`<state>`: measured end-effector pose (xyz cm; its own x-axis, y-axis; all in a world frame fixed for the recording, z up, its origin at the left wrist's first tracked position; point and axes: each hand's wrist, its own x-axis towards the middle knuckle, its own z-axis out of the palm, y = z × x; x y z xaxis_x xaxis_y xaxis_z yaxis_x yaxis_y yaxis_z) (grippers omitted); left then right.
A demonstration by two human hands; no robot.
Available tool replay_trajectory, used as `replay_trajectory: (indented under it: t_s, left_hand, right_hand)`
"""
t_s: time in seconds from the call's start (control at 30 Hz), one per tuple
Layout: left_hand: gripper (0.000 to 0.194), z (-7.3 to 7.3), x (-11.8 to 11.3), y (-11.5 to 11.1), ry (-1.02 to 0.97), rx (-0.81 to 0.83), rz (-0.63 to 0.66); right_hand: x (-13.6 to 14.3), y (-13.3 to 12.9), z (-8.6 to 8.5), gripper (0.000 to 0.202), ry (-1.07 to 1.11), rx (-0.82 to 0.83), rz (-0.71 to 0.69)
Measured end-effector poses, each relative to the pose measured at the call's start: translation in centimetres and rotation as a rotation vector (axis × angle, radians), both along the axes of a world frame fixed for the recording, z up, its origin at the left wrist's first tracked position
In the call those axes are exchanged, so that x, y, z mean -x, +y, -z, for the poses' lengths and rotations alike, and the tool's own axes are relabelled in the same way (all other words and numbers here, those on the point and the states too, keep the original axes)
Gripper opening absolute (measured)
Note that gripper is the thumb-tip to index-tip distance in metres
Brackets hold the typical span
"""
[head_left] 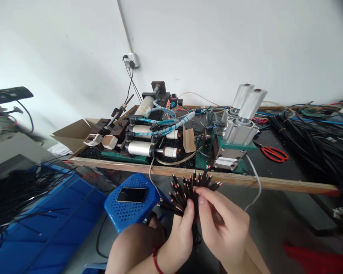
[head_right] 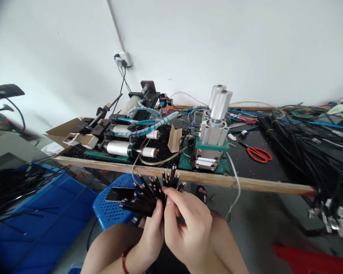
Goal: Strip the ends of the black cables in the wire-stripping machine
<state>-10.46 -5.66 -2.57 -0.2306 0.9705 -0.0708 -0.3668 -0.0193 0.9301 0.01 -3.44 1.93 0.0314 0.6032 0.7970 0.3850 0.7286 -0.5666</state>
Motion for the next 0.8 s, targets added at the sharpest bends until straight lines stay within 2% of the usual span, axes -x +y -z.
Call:
replay_trajectory:
  t_s: [0.13,0.3,0.43,0.53,0.63,0.8]
  left_hand:
    - [0.067,-1.8,-0.2,0.1,0.11,0.039,-0.012]
    - [0.051,-3.3,0.0,-0.2,0.228,0.08,0.024]
    - [0.05,-3.3,0.1,-0.1,0.233,0.075,0.02]
    - [0.05,-2.9,-0.2,-0.2,0.259,0.04,0.048]
    - [0.053,-2.4,-0.5,-0.4,0.318,0.073,0.075]
    - [0.06,-2.4,-1.1,-0.1,0.32,0.094,0.065]
  right_hand:
    - [0.1,0.0,0.2,0.023,0.016,0.048,-0.01]
    - [-0.1,0.0,0.3,0.007,0.062,0.125,0.049]
    - [-0.6,0.0,-0.2,0.011,0.093,0.141,0.036]
    - [-1.0,-0.1,-0.5,0.014,0.14,0.134,0.009]
    - [-1.3,-0.2,-0.6,0.016,0.173,0.137,-0.003]
    - [-1.8,0.1,-1.1,0.015,0.063,0.068,0.023]
